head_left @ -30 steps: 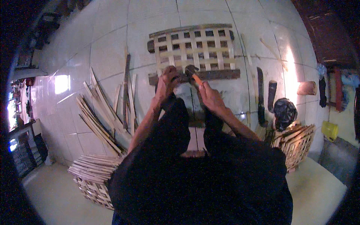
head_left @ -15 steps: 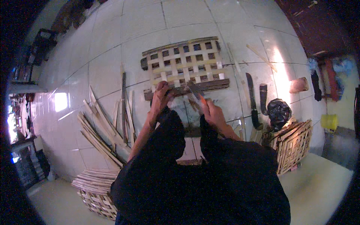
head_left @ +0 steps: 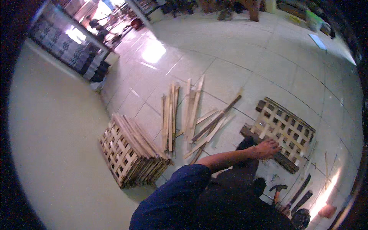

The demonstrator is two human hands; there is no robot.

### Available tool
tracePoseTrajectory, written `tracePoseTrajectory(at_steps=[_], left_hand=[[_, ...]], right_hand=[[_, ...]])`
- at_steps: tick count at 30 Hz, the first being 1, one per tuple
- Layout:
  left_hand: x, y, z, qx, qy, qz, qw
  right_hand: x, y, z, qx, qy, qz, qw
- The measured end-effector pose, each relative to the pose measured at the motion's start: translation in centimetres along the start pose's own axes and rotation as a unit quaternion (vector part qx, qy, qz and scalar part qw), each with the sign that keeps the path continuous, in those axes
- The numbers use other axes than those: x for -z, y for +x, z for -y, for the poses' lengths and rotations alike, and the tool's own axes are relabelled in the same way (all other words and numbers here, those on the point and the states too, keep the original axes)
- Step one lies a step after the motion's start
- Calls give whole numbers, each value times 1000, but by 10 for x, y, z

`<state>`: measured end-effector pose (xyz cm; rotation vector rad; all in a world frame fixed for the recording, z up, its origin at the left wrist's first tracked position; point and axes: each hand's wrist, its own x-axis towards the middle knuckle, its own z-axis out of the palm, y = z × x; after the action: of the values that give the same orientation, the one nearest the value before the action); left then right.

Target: The person sits on the floor and assembles a wooden lattice panel by hand. They place thin wooden strips into a grid pattern and use a hammer to secure them in place.

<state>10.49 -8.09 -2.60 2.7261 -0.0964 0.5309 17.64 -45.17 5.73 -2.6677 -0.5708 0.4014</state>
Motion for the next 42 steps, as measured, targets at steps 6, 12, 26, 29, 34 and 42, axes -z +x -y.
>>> tracePoseTrajectory(at_steps=[6, 12, 26, 29, 34, 42], left_hand=[[-29, 20, -3, 6, 21, -27, 999], [-48, 36, 8, -1, 62, -48, 997], [7, 50, -26, 90, 9, 36, 995], [13, 47, -25, 91, 34, 30, 995], [15, 53, -32, 81, 51, 58, 994], [10, 53, -22, 62, 90, 57, 992]], right_hand=[[18, 8, -21, 8, -22, 16, 1000], [36, -5, -40, 12, 7, 24, 1000], [-57, -104, 23, -131, 19, 131, 982], [-59, -88, 33, -138, -3, 156, 978], [-22, -65, 70, -147, 2, 150, 978], [-50, -60, 47, -116, 330, 177, 920]])
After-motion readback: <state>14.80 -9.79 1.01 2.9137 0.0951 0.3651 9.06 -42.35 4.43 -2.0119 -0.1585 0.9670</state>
